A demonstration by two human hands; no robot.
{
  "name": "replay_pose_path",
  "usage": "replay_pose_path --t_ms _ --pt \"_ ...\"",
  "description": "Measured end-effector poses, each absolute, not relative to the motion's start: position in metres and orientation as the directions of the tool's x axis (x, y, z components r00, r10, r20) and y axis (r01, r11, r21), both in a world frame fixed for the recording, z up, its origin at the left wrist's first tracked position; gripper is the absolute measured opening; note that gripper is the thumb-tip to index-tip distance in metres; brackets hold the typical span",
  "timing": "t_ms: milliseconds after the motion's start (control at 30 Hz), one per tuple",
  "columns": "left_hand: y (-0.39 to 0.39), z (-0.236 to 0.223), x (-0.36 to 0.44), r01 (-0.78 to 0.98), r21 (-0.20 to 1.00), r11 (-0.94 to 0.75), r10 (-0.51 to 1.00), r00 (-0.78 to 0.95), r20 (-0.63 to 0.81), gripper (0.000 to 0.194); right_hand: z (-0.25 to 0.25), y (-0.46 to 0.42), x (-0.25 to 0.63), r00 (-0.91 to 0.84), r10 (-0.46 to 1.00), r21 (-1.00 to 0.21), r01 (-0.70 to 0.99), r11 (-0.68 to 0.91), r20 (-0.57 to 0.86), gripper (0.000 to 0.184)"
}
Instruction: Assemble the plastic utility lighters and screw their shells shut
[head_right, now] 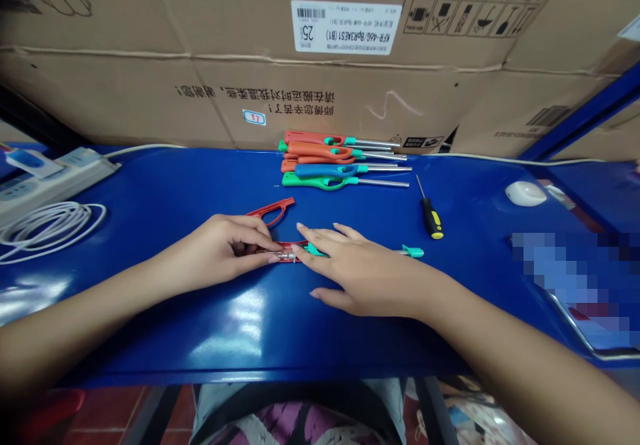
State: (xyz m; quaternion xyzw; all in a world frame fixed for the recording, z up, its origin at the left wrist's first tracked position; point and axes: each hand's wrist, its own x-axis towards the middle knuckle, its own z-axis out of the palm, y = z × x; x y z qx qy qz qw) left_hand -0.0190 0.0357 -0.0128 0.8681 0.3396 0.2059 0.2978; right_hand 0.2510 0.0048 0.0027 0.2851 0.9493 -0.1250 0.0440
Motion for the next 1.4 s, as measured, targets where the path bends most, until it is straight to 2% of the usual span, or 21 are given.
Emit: replay_pose_path --t_ms 267,467,567,633,700,767,833,1000,1133,1267,1400 --pt "0.034 -0.009 -0.020 0.508 0.600 -0.618 0.698 0.705 0.123 0.017 0.006 0.002 0.248 -0.834 0.527 -0.180 0.550 0.815 -0.162 0.062" --pt "0.031 -0.006 -0.019 0.526 0.559 -0.641 0.688 0.717 0.114 0.018 0.000 0.005 0.250 -0.842 0.528 -0.210 0.538 0.816 -0.105 0.061" --pt "0.032 -0.006 -0.021 0.528 0.540 -0.656 0.678 0.727 0.113 0.019 0.000 0.012 0.256 -0.845 0.534 -0.242 0.521 0.819 -0.014 0.059" --pt "0.032 -0.006 -0.022 0.523 0.525 -0.672 0.665 0.737 0.117 0.020 0.004 0.017 0.261 -0.818 0.570 -0.266 0.535 0.802 0.073 0.047" --pt "0.031 -0.006 -0.023 0.507 0.504 -0.700 0.650 0.744 0.154 0.021 0.008 0.022 0.265 -0.786 0.607 -0.284 0.559 0.779 0.118 0.028" --pt "0.029 -0.006 -0.023 0.488 0.448 -0.749 0.626 0.744 0.235 0.023 0.011 0.026 0.268 -0.778 0.620 -0.306 0.567 0.765 0.108 0.015" --pt "0.027 -0.005 -0.021 0.470 0.375 -0.799 0.586 0.749 0.310 0.023 0.012 0.027 0.268 -0.784 0.616 -0.331 0.564 0.757 0.072 0.011" --pt "0.025 -0.011 -0.014 0.392 0.297 -0.870 0.472 0.836 0.278 0.030 0.009 0.025 0.264 -0.759 0.651 -0.369 0.610 0.701 -0.018 0.012" --pt "0.025 -0.020 -0.012 0.377 0.329 -0.866 0.460 0.859 0.225 0.032 0.009 0.023 0.262 -0.753 0.657 -0.350 0.623 0.700 -0.025 0.014" --pt "0.025 -0.022 -0.013 0.365 0.362 -0.857 0.463 0.855 0.233 0.032 0.010 0.024 0.263 -0.769 0.639 -0.306 0.609 0.732 -0.003 0.015" --pt "0.029 -0.007 -0.020 0.424 0.281 -0.861 0.494 0.830 0.258 0.028 0.010 0.027 0.266 -0.755 0.651 -0.297 0.607 0.737 0.073 0.019"
